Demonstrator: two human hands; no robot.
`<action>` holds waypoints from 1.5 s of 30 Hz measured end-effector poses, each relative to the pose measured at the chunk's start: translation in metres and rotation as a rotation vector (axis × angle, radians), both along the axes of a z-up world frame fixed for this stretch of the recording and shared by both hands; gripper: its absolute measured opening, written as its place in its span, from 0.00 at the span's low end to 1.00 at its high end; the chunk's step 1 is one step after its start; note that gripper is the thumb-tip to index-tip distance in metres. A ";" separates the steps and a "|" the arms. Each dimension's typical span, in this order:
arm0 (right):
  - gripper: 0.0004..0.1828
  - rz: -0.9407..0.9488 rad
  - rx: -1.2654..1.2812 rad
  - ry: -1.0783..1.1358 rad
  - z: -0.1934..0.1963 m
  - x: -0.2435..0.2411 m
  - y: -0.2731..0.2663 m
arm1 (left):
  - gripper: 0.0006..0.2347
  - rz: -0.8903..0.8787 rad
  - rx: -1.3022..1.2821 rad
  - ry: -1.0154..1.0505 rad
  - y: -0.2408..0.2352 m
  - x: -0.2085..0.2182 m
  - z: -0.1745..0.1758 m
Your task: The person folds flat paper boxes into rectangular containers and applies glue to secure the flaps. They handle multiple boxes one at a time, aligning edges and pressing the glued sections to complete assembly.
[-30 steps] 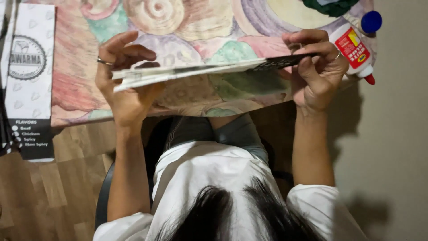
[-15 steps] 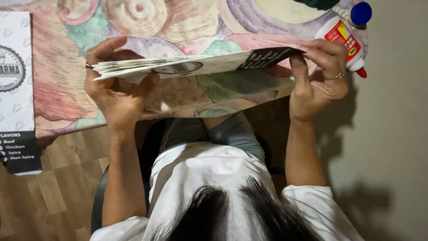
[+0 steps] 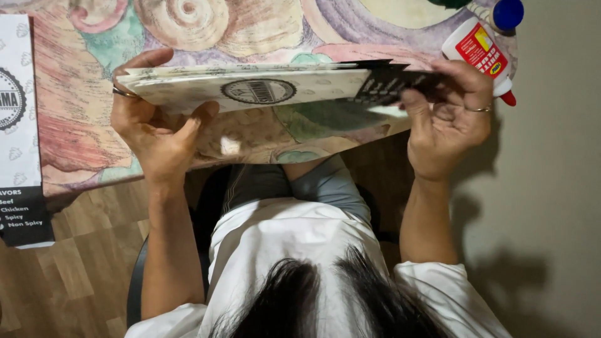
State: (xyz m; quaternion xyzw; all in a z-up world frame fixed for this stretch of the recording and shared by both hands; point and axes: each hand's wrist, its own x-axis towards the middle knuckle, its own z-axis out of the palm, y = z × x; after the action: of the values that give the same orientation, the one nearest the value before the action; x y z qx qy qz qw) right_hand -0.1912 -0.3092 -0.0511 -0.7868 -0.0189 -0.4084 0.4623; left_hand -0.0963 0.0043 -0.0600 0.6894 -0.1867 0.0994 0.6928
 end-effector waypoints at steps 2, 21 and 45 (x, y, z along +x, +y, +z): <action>0.19 0.041 0.020 0.010 0.002 -0.002 0.000 | 0.22 -0.016 -0.025 0.010 0.000 0.000 0.001; 0.08 0.108 0.021 0.077 0.003 -0.016 -0.003 | 0.23 -0.035 0.052 -0.063 0.002 0.000 0.000; 0.22 0.082 0.111 0.154 -0.020 -0.004 0.019 | 0.25 -0.031 0.043 -0.040 0.002 0.000 -0.006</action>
State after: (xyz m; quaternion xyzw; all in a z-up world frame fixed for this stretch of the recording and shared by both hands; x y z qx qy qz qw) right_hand -0.1955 -0.2901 -0.0706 -0.7875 0.0073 -0.3281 0.5216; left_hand -0.0965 0.0062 -0.0661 0.6991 -0.2134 0.0984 0.6753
